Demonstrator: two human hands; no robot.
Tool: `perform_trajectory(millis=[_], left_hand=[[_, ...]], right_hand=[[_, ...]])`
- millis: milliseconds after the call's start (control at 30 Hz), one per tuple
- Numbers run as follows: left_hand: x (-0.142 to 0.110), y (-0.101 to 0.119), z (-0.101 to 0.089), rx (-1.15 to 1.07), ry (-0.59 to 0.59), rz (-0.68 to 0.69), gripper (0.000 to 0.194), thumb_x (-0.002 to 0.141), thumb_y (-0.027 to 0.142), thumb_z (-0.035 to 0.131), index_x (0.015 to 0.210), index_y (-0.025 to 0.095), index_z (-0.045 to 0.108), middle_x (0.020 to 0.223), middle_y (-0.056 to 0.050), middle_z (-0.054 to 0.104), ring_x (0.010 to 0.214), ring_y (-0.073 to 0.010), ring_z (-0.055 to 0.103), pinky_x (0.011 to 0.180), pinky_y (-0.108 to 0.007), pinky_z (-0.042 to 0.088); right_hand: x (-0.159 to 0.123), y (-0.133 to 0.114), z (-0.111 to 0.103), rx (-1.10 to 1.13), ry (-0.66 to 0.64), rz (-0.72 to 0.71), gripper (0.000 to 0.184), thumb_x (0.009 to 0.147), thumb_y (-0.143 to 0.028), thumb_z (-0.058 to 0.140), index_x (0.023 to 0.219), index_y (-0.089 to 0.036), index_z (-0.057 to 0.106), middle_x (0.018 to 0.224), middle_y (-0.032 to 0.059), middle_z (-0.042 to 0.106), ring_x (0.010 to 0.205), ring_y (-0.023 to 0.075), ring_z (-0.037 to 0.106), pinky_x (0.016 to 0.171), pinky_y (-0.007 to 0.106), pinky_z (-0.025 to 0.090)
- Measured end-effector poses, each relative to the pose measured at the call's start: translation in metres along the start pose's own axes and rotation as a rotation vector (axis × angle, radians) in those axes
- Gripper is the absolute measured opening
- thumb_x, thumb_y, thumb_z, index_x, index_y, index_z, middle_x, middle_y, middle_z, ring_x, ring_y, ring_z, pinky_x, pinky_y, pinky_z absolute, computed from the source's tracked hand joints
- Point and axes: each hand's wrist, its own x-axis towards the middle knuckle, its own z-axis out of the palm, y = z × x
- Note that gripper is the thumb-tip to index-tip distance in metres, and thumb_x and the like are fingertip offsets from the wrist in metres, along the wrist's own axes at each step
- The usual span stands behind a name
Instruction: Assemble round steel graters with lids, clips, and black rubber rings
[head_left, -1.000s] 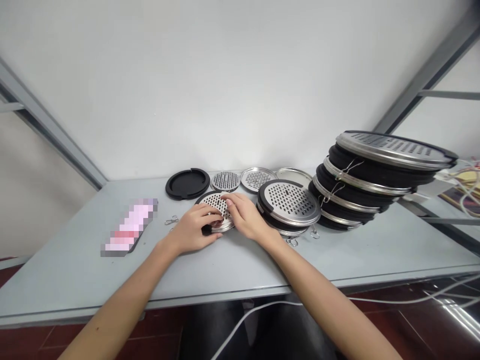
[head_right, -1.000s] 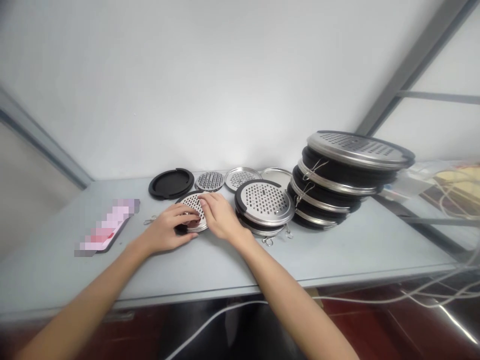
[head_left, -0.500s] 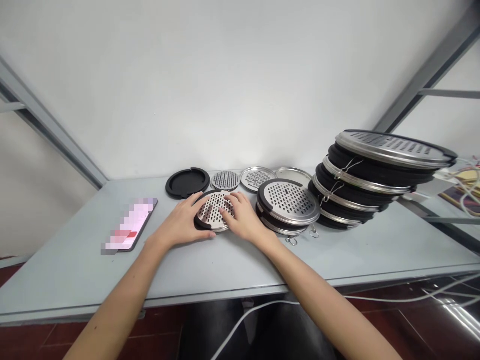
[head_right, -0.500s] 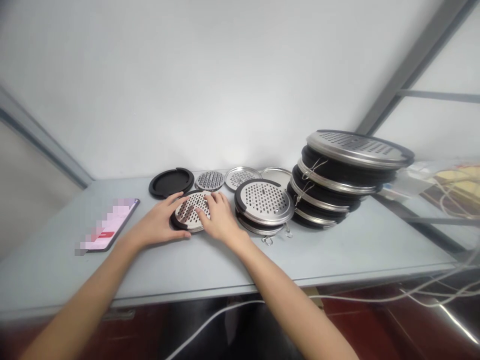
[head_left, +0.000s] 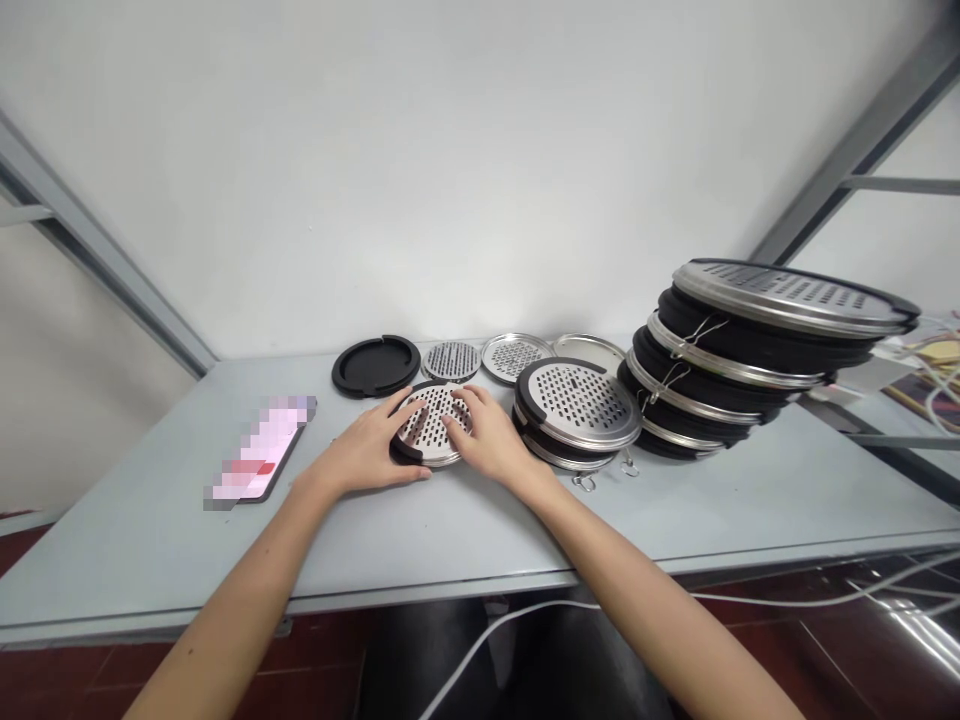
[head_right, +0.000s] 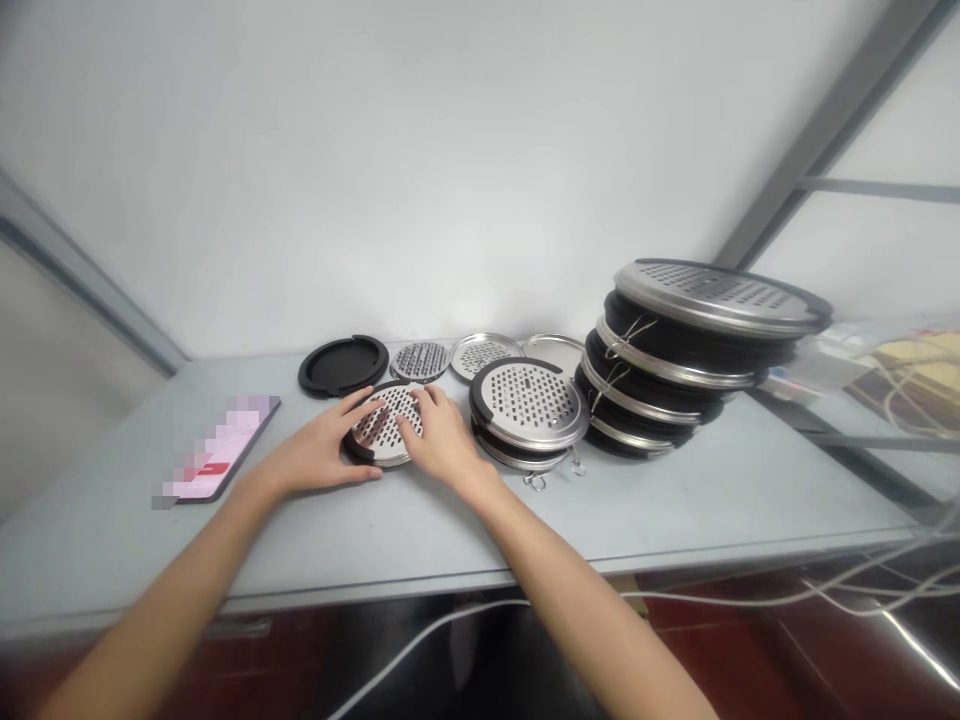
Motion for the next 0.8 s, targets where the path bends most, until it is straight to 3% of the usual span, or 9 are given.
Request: perform_trajectory(millis=[200, 400, 567, 800], left_hand=[[0.001, 0.001, -0.002, -0.037, 0.050, -0.015, 0.095, 0.070, 0.064, 0.074, 0.149, 0.025, 0.039, 0.158, -0.011, 0.033, 0.140, -0.0354, 0.040, 0.113, -0.049, 0.037], [0.001, -0.006, -0.001, -0.092, 0.033, 0.019, 0.091, 0.065, 0.064, 0.078, 0.141, 0.023, 0.051, 0.155, -0.016, 0.038, 0.138, -0.0376, 0.042, 0.112, -0.052, 0.037], [0.001, -0.008, -0.005, -0.112, 0.024, 0.092, 0.076, 0.067, 0.054, 0.081, 0.134, 0.024, 0.059, 0.150, -0.013, 0.046, 0.131, -0.0354, 0.052, 0.108, -0.049, 0.044], [0.002, -0.008, -0.013, -0.073, 0.049, 0.122, 0.073, 0.060, 0.057, 0.084, 0.123, 0.024, 0.068, 0.131, -0.011, 0.065, 0.120, -0.0344, 0.060, 0.104, -0.051, 0.047]], right_hand=[[0.001, 0.000, 0.002, -0.028, -0.004, 0.012, 0.042, 0.094, -0.036, 0.051, 0.128, -0.012, 0.054, 0.131, 0.0172, 0.055, 0.121, 0.0284, 0.054, 0.108, 0.044, 0.042], [0.002, 0.001, -0.002, -0.134, -0.066, -0.111, 0.035, 0.099, -0.029, 0.040, 0.121, -0.012, 0.061, 0.133, 0.0154, 0.059, 0.134, 0.0274, 0.046, 0.120, 0.051, 0.021], [0.002, 0.003, -0.007, -0.133, -0.084, -0.071, 0.035, 0.099, -0.032, 0.042, 0.122, -0.016, 0.063, 0.140, 0.0125, 0.057, 0.139, 0.0341, 0.040, 0.113, 0.054, 0.034], [0.003, 0.004, -0.007, -0.171, -0.069, -0.219, 0.031, 0.094, -0.034, 0.054, 0.115, -0.015, 0.065, 0.131, 0.0132, 0.063, 0.129, 0.0333, 0.049, 0.109, 0.050, 0.037]])
